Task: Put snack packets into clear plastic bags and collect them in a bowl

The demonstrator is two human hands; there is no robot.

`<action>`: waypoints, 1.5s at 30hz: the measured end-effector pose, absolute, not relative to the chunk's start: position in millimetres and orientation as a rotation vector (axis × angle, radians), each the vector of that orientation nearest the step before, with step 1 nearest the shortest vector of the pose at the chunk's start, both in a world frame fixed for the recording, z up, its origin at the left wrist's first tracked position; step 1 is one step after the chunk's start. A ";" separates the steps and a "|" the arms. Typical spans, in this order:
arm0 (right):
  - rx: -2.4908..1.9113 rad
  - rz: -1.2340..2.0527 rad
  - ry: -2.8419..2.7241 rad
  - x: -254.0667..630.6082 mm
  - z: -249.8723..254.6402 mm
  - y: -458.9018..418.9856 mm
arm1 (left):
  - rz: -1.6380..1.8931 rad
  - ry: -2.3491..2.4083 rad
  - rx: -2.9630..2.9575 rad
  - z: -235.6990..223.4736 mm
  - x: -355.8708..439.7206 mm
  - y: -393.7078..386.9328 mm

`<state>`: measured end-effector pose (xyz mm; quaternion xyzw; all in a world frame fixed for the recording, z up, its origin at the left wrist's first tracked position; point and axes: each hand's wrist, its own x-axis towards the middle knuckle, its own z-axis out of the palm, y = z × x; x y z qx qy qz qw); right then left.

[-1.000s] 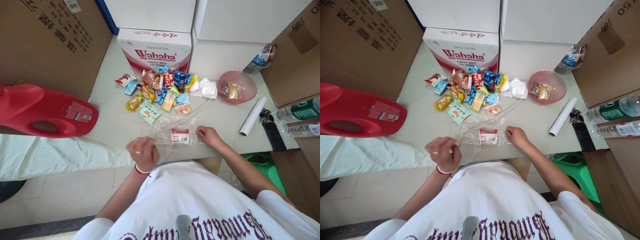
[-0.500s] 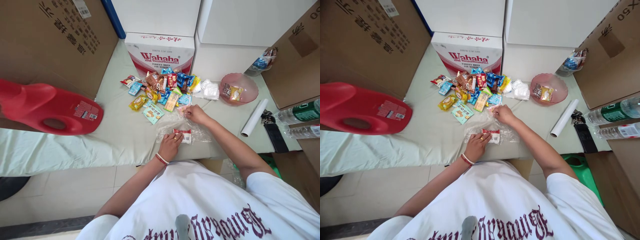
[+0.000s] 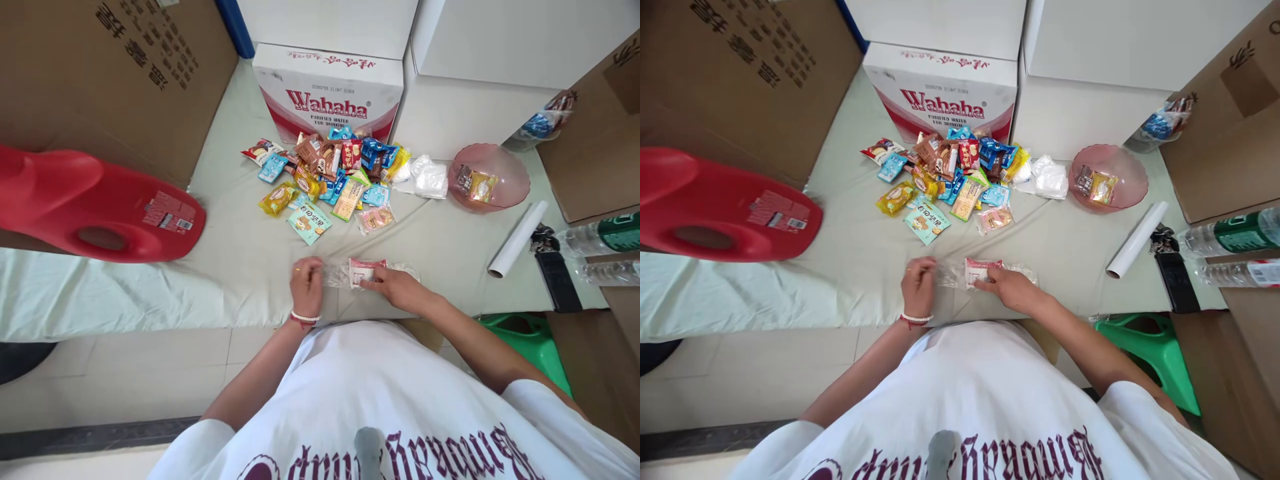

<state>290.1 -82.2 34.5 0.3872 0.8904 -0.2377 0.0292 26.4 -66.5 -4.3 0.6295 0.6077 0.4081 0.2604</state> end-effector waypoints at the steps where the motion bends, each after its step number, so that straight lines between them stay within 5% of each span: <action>1: 1.219 -0.744 2.745 290.5 32.7 -82.6 | 1.144 1.775 1.600 -1.1 25.0 -63.0; 8: 1.285 -0.811 2.723 287.0 39.8 -82.5 | 0.479 1.753 1.853 42.5 50.1 -57.4; 18: 1.403 -1.397 2.916 293.1 43.7 -91.8 | 0.578 1.201 1.793 56.7 102.1 -70.6; 25: 2.335 -0.563 2.569 324.9 31.9 -112.3 | 0.213 1.284 2.500 47.6 104.5 -91.5; 29: 2.355 -0.663 2.559 321.5 41.5 -109.6 | 0.177 1.269 2.595 41.4 99.3 -95.5; 33: 2.266 -1.045 2.557 291.7 53.9 -90.0 | 0.181 1.239 2.636 38.4 102.2 -93.9; 38: 2.034 -1.118 2.630 243.1 51.0 -65.3 | 0.323 1.146 2.417 36.2 89.1 -89.3; 45: 1.903 -0.750 2.715 221.9 45.5 -76.7 | 0.949 1.392 1.410 27.8 42.9 -89.4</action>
